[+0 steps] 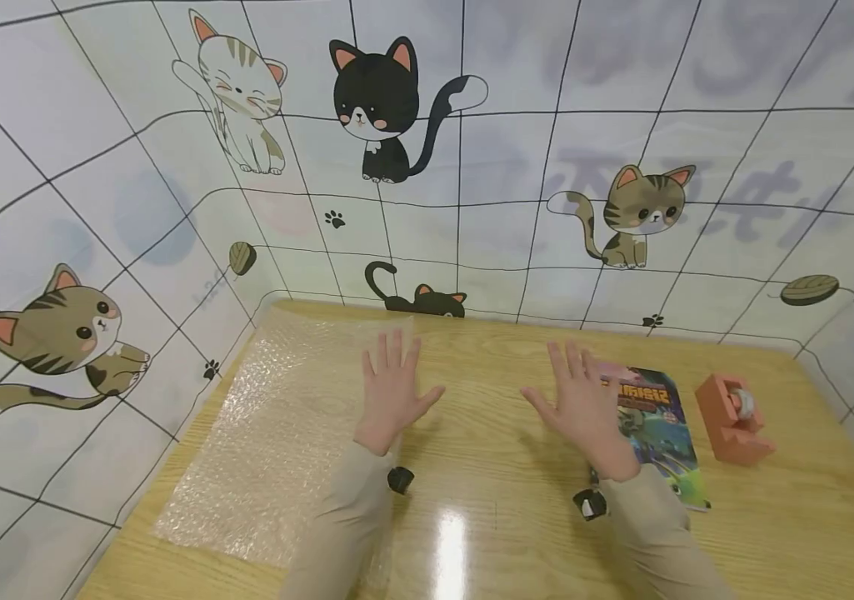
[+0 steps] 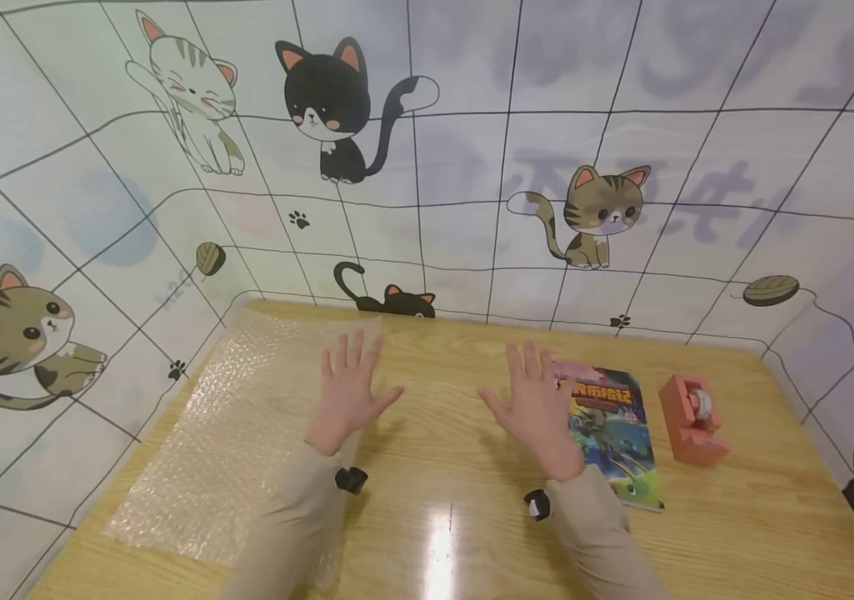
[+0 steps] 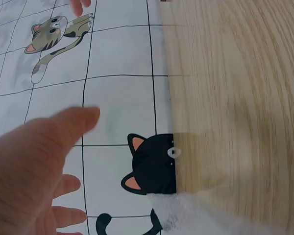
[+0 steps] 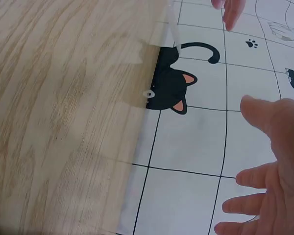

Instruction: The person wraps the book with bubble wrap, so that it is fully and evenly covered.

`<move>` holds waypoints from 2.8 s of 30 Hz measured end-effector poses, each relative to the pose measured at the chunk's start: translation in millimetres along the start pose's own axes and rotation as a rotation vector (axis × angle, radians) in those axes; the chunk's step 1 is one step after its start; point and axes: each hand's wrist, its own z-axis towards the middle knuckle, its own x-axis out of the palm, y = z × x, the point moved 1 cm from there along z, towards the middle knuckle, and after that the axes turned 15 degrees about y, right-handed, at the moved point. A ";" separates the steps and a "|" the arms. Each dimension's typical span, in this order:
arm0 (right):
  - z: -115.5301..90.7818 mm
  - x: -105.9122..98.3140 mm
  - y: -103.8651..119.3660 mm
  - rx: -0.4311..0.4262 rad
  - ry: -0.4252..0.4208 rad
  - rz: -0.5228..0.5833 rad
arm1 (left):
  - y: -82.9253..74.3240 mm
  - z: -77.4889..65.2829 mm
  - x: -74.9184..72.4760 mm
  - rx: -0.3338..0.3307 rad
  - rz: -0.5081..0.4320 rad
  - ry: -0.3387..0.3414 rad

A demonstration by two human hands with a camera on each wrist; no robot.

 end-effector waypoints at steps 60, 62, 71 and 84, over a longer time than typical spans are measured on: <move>-47.1 93.6 165.9 -0.460 0.379 0.578 | 268.9 -34.3 0.3 -0.147 -0.448 0.018; -47.3 94.3 166.7 -0.461 0.388 0.606 | 268.6 -34.6 -0.8 -0.129 -0.442 -0.025; -48.2 91.4 162.6 -0.415 0.371 0.699 | 268.9 -34.9 -2.5 -0.060 -0.461 -0.177; -44.4 79.1 122.5 -0.332 0.216 0.626 | 256.8 -52.7 -5.1 -0.133 -0.745 -0.014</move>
